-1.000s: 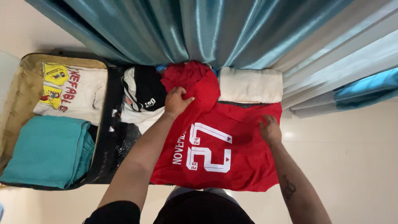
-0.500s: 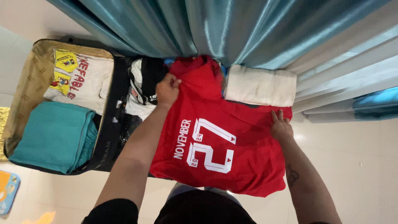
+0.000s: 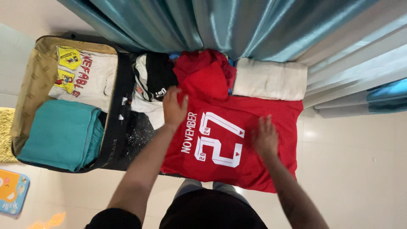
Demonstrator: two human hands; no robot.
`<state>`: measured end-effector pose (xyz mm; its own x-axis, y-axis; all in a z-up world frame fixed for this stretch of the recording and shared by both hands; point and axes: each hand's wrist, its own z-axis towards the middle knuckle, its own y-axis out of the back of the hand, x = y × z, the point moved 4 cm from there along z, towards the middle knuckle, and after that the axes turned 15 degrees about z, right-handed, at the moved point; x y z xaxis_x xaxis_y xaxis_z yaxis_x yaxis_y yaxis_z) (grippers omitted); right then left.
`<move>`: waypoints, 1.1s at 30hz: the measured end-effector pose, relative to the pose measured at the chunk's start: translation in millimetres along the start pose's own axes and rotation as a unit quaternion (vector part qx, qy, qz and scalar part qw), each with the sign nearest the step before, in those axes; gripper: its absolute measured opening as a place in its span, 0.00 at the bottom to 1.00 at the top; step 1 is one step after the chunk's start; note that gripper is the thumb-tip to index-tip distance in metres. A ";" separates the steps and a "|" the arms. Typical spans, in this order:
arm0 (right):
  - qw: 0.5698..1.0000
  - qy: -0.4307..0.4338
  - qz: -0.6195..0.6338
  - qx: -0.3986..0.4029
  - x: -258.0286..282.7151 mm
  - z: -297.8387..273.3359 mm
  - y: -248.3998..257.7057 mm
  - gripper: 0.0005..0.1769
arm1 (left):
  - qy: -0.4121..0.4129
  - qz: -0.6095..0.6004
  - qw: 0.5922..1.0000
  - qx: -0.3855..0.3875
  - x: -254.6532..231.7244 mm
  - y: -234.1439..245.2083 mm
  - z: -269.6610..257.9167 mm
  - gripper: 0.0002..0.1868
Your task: The person packs clothing into a suitcase by hand, folding a blue shirt and a red jersey and placing them inside alongside other garments.
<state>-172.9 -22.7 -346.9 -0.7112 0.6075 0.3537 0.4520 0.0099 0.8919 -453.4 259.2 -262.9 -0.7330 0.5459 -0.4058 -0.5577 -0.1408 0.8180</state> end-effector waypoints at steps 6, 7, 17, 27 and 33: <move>0.994 0.092 0.060 -0.011 28.8 -124.4 -64.6 0.38 | 0.224 0.049 0.965 0.124 40.6 26.2 -141.2 0.40; 0.994 0.089 0.059 -0.013 23.3 -137.3 -71.1 0.38 | 0.235 0.090 0.957 0.145 50.8 30.3 -162.0 0.47; 0.993 -0.057 0.034 -0.099 -73.4 -200.7 -86.5 0.39 | 0.261 0.140 0.942 0.155 138.7 34.6 -268.3 0.45; 0.861 -0.344 0.252 -0.276 -133.8 -223.9 -68.9 0.35 | 0.430 -0.100 0.861 0.255 162.8 21.7 -282.0 0.22; 0.688 -0.364 0.563 -0.277 -149.9 -227.3 -71.4 0.28 | 0.470 -0.218 0.837 0.172 167.1 23.8 -280.2 0.22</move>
<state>-220.9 -295.0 -399.6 0.4709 0.2213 0.8540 0.0776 -0.9747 0.2098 -698.3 115.6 -425.4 -0.5609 -0.4320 -0.7062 -0.8261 0.2371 0.5112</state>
